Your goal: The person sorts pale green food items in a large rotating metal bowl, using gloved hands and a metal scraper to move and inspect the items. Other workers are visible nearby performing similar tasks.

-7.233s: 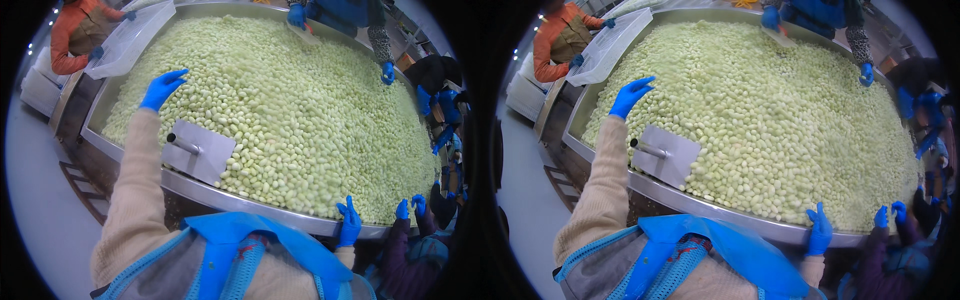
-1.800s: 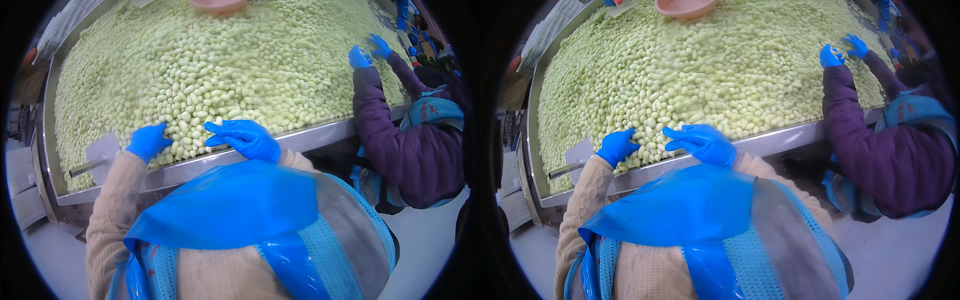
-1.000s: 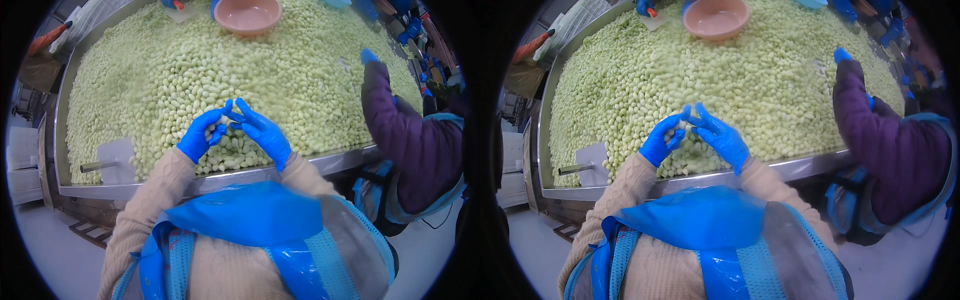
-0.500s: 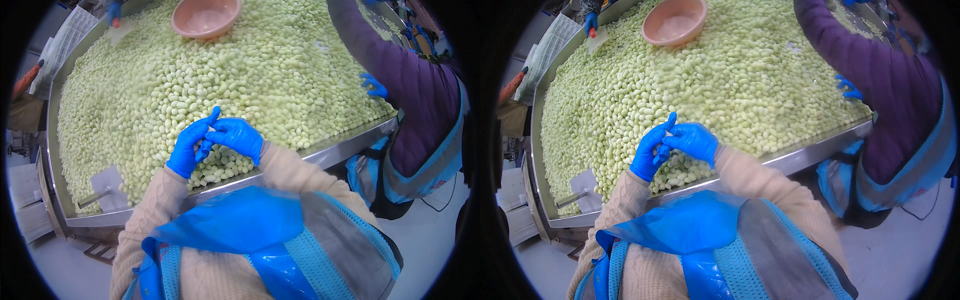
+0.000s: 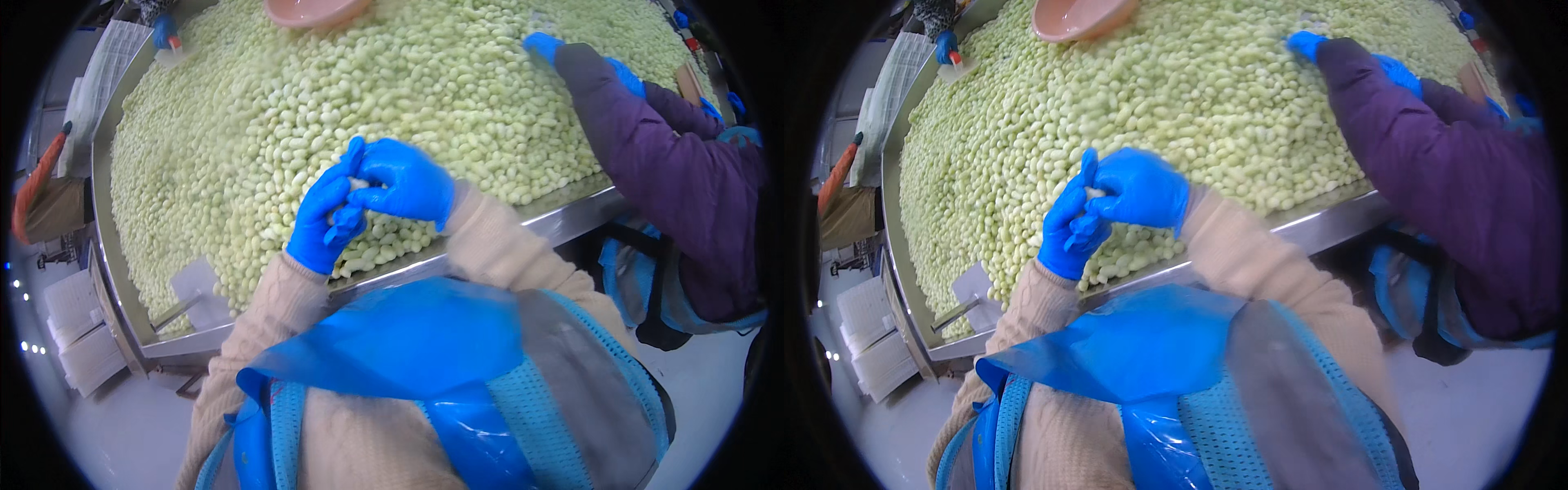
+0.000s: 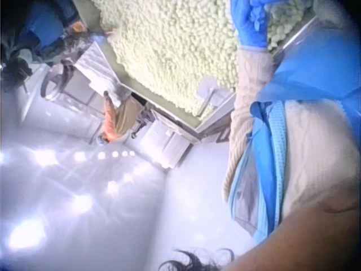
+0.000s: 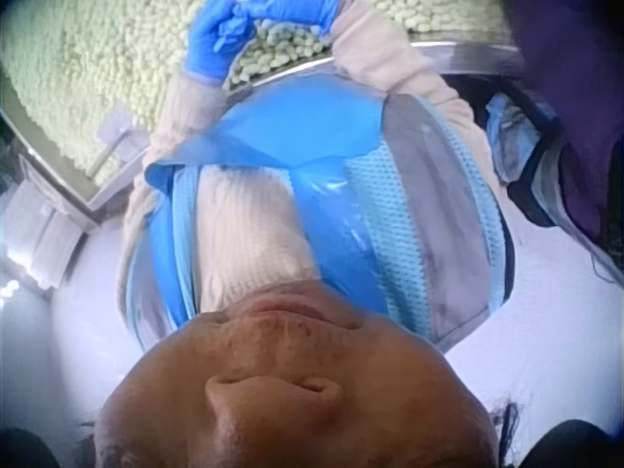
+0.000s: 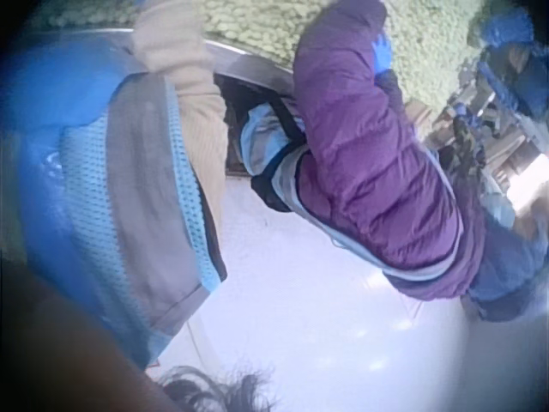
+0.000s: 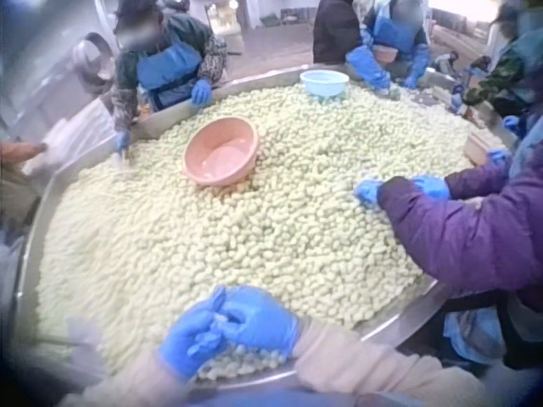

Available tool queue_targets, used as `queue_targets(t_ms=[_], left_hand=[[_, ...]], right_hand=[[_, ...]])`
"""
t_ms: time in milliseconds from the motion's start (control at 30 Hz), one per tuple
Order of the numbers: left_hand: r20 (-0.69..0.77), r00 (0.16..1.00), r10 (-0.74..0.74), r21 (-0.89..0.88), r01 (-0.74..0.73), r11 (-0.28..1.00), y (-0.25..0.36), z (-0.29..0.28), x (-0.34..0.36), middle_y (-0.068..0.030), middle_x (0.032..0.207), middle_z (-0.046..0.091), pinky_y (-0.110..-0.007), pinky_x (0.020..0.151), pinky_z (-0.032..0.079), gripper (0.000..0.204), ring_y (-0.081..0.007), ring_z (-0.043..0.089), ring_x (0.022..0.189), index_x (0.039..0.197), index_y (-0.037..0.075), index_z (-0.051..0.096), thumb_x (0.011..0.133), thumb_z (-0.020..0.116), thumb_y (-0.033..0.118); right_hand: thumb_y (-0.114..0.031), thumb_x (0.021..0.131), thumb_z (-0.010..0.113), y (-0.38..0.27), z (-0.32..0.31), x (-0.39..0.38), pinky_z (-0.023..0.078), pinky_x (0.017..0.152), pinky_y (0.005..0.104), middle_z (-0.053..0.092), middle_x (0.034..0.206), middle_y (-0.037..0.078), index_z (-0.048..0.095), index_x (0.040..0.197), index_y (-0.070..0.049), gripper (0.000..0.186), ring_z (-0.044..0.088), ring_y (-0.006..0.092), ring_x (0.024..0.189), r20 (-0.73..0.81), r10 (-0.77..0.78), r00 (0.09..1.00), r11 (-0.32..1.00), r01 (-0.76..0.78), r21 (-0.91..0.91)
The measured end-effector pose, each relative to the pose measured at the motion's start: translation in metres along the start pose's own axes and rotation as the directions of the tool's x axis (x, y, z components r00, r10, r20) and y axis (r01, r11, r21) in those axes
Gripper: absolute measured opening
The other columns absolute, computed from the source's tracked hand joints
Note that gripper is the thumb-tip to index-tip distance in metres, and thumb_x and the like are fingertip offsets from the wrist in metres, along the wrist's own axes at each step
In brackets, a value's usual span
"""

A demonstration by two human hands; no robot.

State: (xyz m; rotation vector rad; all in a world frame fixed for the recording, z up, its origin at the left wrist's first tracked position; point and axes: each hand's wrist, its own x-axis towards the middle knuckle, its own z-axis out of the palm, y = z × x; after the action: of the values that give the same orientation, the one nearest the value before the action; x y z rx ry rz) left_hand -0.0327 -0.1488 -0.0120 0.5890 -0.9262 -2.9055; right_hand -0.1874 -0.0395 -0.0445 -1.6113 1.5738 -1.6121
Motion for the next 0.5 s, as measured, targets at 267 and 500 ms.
queue_targets(t_ms=[267, 500], left_hand=[[0.037, 0.999, -0.031, -0.084, 0.034, 0.996, 0.000, -0.007, 0.014, -0.0004, 0.071, 0.053, -0.017, 0.040, 0.030, 0.060, -0.0028, 0.038, 0.046, 0.156, 0.011, 0.027, 0.101, 0.051, 0.022], [0.026, 0.996, 0.091, -0.212, -0.083, 0.974, 0.141, 0.002, 0.116, 0.0084, 0.062, 0.041, -0.020, 0.041, 0.025, 0.046, -0.0040, 0.030, 0.046, 0.149, 0.020, 0.043, 0.105, 0.047, 0.031]], right_hand=[[-0.031, 0.085, 0.068, -0.002, -0.010, 0.000, 0.049, 0.062, 0.0444, 0.067, 0.081, 0.015, 0.070, 0.086, -0.010, 0.021, 0.064, 0.0365, 0.073, 0.029, -0.009, 1.000, 0.998, 0.011, -0.068], [-0.014, 0.101, 0.057, -0.002, -0.018, 0.018, 0.055, 0.093, 0.0315, 0.060, 0.138, 0.010, 0.049, 0.144, -0.004, 0.045, 0.065, 0.0167, 0.113, -0.039, 0.347, 0.937, 0.663, -0.216, 0.716]])
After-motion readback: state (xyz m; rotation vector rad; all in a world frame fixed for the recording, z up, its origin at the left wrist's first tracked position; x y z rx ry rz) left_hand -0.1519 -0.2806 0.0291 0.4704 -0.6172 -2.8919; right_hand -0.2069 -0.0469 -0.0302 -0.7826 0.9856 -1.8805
